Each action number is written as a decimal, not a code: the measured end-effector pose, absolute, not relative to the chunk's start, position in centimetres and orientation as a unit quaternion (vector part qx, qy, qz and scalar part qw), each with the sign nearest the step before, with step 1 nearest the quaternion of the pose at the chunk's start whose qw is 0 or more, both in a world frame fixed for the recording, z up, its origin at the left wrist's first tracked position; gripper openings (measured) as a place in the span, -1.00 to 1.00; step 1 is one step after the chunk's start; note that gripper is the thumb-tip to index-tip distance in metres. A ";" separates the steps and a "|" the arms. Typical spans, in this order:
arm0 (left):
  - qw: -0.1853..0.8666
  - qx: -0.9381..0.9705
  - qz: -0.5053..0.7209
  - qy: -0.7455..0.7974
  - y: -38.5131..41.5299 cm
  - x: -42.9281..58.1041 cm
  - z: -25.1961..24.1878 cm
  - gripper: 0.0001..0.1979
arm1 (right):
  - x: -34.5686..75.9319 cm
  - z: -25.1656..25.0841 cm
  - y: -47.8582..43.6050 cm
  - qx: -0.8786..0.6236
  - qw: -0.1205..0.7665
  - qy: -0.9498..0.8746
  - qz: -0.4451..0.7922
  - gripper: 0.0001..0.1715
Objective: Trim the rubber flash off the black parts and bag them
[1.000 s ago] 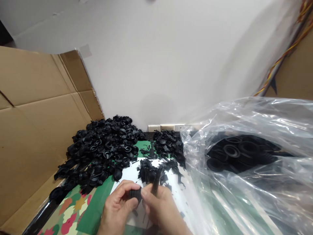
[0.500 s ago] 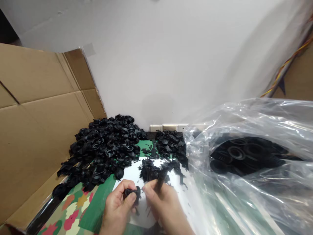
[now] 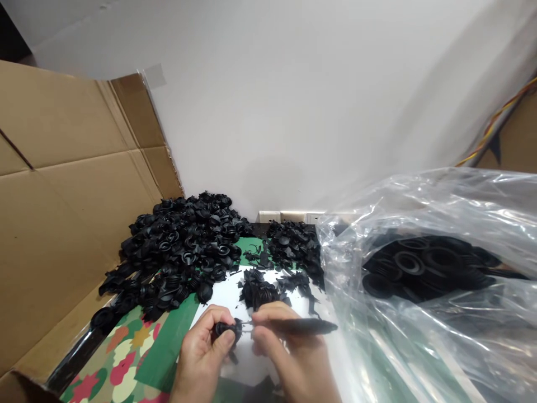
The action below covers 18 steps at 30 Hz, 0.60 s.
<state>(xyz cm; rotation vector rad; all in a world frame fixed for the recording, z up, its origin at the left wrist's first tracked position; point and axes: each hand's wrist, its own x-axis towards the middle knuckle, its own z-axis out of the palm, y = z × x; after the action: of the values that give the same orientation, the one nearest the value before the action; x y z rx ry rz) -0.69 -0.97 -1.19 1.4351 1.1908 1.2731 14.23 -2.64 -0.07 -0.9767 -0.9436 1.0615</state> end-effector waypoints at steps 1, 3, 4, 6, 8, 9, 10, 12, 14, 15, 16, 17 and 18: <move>0.420 0.580 0.513 0.473 -1.0 -0.7 -1.2 -0.96 | 14.1 -0.1 -2.7 -0.429 0.654 -0.421 0.460 -0.69; 0.409 0.591 0.515 0.468 -0.9 -0.6 -1.2 -0.96 | 14.0 -0.2 -2.8 -0.424 0.656 -0.433 0.451 -0.74; 0.406 0.595 0.514 0.466 -0.9 -0.6 -1.2 -0.96 | 14.0 -0.3 -2.8 -0.422 0.656 -0.437 0.448 -0.75; 0.401 0.601 0.512 0.465 -0.9 -0.6 -1.1 -0.95 | 13.9 -0.5 -2.8 -0.418 0.657 -0.444 0.443 -0.77; 0.399 0.606 0.508 0.465 -1.0 -0.6 -1.1 -0.95 | 13.9 -0.6 -2.8 -0.417 0.658 -0.449 0.438 -0.78; 0.399 0.608 0.506 0.465 -1.0 -0.6 -1.1 -0.95 | 13.9 -0.6 -2.7 -0.417 0.657 -0.451 0.436 -0.78; 0.398 0.610 0.503 0.464 -1.1 -0.6 -1.1 -0.95 | 14.0 -0.6 -2.7 -0.416 0.656 -0.455 0.435 -0.79; 0.394 0.613 0.503 0.465 -1.1 -0.6 -1.0 -0.95 | 14.1 -0.5 -2.6 -0.411 0.652 -0.470 0.429 -0.80; 0.388 0.613 0.506 0.466 -1.0 -0.6 -1.0 -0.95 | 14.2 -0.4 -2.4 -0.407 0.645 -0.499 0.412 -0.81; 0.385 0.613 0.507 0.467 -1.0 -0.6 -1.0 -0.95 | 14.3 -0.4 -2.4 -0.405 0.639 -0.520 0.396 -0.81; 0.383 0.615 0.506 0.469 -0.9 -0.6 -1.0 -0.95 | 14.3 -0.4 -2.4 -0.402 0.631 -0.548 0.374 -0.82; 0.381 0.616 0.503 0.471 -0.9 -0.5 -1.0 -0.94 | 14.4 -0.5 -2.4 -0.396 0.619 -0.584 0.345 -0.83; 0.378 0.618 0.500 0.474 -0.9 -0.5 -1.0 -0.93 | 14.5 -0.6 -2.4 -0.388 0.604 -0.624 0.309 -0.84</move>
<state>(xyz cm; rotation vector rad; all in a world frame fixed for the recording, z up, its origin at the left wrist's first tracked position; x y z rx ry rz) -0.49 -0.93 -1.01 1.5797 1.2122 1.2782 14.50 -2.40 -0.60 -0.8969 -1.4435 0.7156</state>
